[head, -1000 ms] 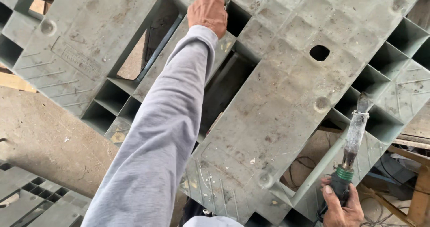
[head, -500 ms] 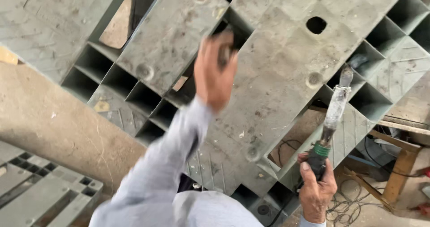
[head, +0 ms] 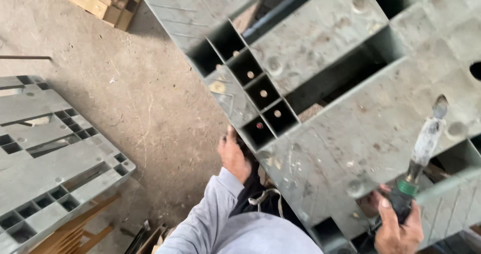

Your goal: The person uses a soldering iron to scrape and clean debris from the recessed compartments of a large gray plastic pallet. They repeatedly apply the hot tip to the surfaces and wipe away residue with a cloth held in the other hand.

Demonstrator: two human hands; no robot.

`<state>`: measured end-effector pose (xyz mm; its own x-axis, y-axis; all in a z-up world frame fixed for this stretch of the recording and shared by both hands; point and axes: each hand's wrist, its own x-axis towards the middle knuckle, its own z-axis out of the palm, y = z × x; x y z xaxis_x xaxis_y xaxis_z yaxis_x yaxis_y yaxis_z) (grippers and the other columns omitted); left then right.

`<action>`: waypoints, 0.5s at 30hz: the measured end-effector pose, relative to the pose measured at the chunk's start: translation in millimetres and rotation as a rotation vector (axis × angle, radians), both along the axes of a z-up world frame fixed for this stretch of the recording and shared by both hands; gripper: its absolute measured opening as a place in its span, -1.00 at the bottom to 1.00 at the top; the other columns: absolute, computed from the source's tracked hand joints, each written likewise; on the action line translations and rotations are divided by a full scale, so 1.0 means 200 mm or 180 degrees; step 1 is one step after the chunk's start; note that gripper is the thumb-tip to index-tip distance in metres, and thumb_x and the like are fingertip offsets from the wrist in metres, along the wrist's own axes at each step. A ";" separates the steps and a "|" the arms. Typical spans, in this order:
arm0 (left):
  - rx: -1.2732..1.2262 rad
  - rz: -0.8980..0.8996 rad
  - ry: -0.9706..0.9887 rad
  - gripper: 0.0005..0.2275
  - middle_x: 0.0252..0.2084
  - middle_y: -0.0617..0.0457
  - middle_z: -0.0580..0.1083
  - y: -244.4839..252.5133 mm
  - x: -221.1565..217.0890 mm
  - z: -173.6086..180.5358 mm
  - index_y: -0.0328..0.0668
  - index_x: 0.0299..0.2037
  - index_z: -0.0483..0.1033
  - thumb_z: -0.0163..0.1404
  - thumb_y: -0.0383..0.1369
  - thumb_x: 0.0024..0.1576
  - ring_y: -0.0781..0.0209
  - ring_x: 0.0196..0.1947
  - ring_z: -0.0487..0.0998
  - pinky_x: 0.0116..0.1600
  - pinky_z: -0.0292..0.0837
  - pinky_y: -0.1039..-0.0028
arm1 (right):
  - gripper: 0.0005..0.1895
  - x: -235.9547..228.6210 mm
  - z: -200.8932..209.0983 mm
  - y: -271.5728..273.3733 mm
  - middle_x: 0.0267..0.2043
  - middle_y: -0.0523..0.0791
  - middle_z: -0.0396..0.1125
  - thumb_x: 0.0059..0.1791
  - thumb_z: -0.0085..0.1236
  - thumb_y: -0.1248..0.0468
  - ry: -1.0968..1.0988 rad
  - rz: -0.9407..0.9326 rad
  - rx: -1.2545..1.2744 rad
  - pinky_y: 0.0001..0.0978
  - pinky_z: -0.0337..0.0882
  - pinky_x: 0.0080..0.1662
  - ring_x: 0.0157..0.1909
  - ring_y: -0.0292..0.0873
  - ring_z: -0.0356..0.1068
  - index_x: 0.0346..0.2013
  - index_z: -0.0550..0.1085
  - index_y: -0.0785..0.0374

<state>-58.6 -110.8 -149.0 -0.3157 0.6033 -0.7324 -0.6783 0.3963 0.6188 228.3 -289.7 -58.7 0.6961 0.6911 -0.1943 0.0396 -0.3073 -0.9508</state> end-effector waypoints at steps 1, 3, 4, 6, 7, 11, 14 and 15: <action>-0.0138 0.0037 -0.0175 -0.75 -0.20 -0.05 0.50 0.03 0.00 -0.03 -0.25 -0.09 0.43 0.01 -0.20 0.28 0.09 -0.28 0.55 -0.22 0.56 0.23 | -0.74 -0.04 0.00 0.01 0.04 0.05 0.41 0.11 0.03 0.43 0.0189 -0.0160 0.0053 -0.25 0.52 0.10 0.03 -0.09 0.50 0.08 0.39 0.52; -0.0446 0.0112 -0.0514 -0.75 -0.19 -0.05 0.51 0.07 -0.01 -0.04 -0.22 -0.06 0.44 -0.01 -0.19 0.23 0.04 -0.24 0.57 -0.19 0.60 0.17 | -0.71 -0.10 -0.02 0.01 0.03 0.07 0.40 0.10 0.01 0.42 0.0266 -0.0269 0.0015 -0.18 0.54 0.07 0.03 -0.04 0.51 0.09 0.38 0.53; -0.0613 0.0132 -0.0507 -0.74 -0.16 -0.04 0.51 0.09 -0.02 -0.03 -0.19 -0.04 0.43 -0.03 -0.18 0.23 0.03 -0.22 0.57 -0.17 0.59 0.16 | -0.71 -0.12 -0.03 0.01 0.01 0.10 0.40 0.11 0.01 0.42 0.0152 -0.0219 -0.0075 -0.17 0.53 0.10 0.03 -0.03 0.49 0.09 0.39 0.56; -0.0944 0.0153 -0.0518 -0.72 -0.11 -0.02 0.52 0.13 0.00 0.00 -0.15 0.00 0.41 -0.05 -0.16 0.24 0.02 -0.17 0.56 -0.13 0.56 0.14 | -0.70 -0.12 -0.07 -0.01 -0.03 0.10 0.40 0.13 0.04 0.39 0.0035 -0.0148 -0.0114 -0.20 0.52 0.13 0.03 -0.05 0.48 0.10 0.38 0.58; -0.0934 0.0070 -0.0380 -0.70 -0.09 -0.02 0.52 0.16 0.00 0.00 -0.14 0.03 0.43 -0.07 -0.14 0.25 0.05 -0.16 0.54 -0.12 0.52 0.18 | -0.69 -0.12 -0.10 -0.03 -0.04 0.08 0.40 0.14 0.06 0.36 0.0048 -0.0135 -0.0053 -0.24 0.52 0.13 0.01 -0.08 0.49 0.10 0.37 0.57; -0.0609 0.0120 -0.0440 -0.68 -0.02 0.00 0.51 0.16 0.04 -0.08 -0.08 0.10 0.45 -0.11 -0.13 0.25 0.10 -0.10 0.52 -0.03 0.46 0.29 | -0.68 -0.01 -0.28 -0.15 -0.24 0.03 0.37 0.16 0.17 0.33 -0.0298 -0.0090 -0.0714 -0.40 0.41 -0.03 -0.24 -0.24 0.37 0.11 0.42 0.55; -0.0531 0.0445 -0.0422 -0.69 0.04 0.00 0.52 0.14 0.06 -0.21 -0.08 0.12 0.43 -0.09 -0.15 0.26 0.11 -0.04 0.52 0.05 0.44 0.33 | -0.69 0.11 -0.39 -0.19 -0.36 -0.05 0.38 0.10 0.17 0.32 -0.0479 0.0094 -0.0805 -0.48 0.34 -0.10 -0.36 -0.34 0.32 0.07 0.48 0.47; -0.0565 0.0538 -0.0327 -0.69 0.05 0.00 0.52 0.14 0.07 -0.24 -0.09 0.12 0.42 -0.08 -0.15 0.26 0.11 -0.02 0.52 0.07 0.44 0.34 | -0.69 0.14 -0.40 -0.18 -0.39 -0.06 0.37 0.07 0.18 0.32 -0.0414 0.0231 -0.0975 -0.47 0.33 -0.13 -0.38 -0.33 0.30 0.05 0.50 0.45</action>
